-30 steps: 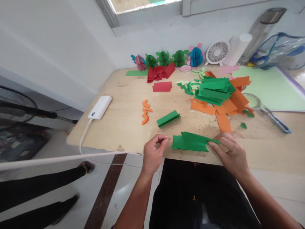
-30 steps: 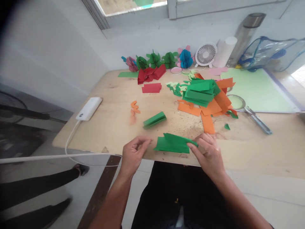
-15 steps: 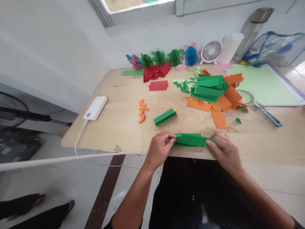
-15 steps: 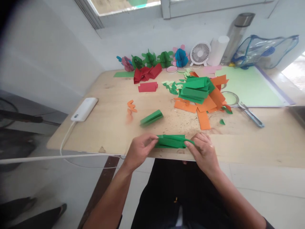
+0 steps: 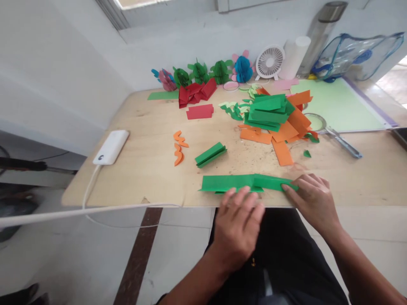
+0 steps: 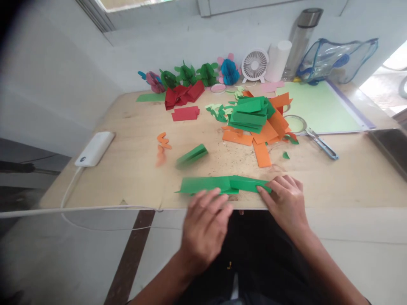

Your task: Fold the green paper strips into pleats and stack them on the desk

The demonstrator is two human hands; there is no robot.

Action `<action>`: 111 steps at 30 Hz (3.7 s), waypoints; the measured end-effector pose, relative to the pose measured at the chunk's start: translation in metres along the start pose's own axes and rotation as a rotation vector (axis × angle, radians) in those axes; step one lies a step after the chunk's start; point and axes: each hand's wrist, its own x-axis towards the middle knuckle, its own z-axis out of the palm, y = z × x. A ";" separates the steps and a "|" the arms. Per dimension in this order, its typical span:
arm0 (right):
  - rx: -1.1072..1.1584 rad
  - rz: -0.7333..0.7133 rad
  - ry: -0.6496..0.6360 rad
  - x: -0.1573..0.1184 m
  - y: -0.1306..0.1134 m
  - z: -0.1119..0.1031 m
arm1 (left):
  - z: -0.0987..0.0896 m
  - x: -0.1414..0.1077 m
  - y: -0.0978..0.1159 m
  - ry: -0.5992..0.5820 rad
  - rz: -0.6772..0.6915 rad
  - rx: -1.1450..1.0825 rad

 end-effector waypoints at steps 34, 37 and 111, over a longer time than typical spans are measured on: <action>-0.270 -0.254 -0.092 -0.053 0.004 -0.006 | 0.056 -0.004 0.031 -0.442 -0.034 0.265; -0.313 -0.257 -0.052 -0.056 0.013 -0.011 | 0.049 -0.003 0.021 -0.445 -0.065 0.263; 0.103 -0.185 -0.025 -0.003 -0.030 0.006 | -0.021 -0.023 -0.057 0.031 -0.044 0.270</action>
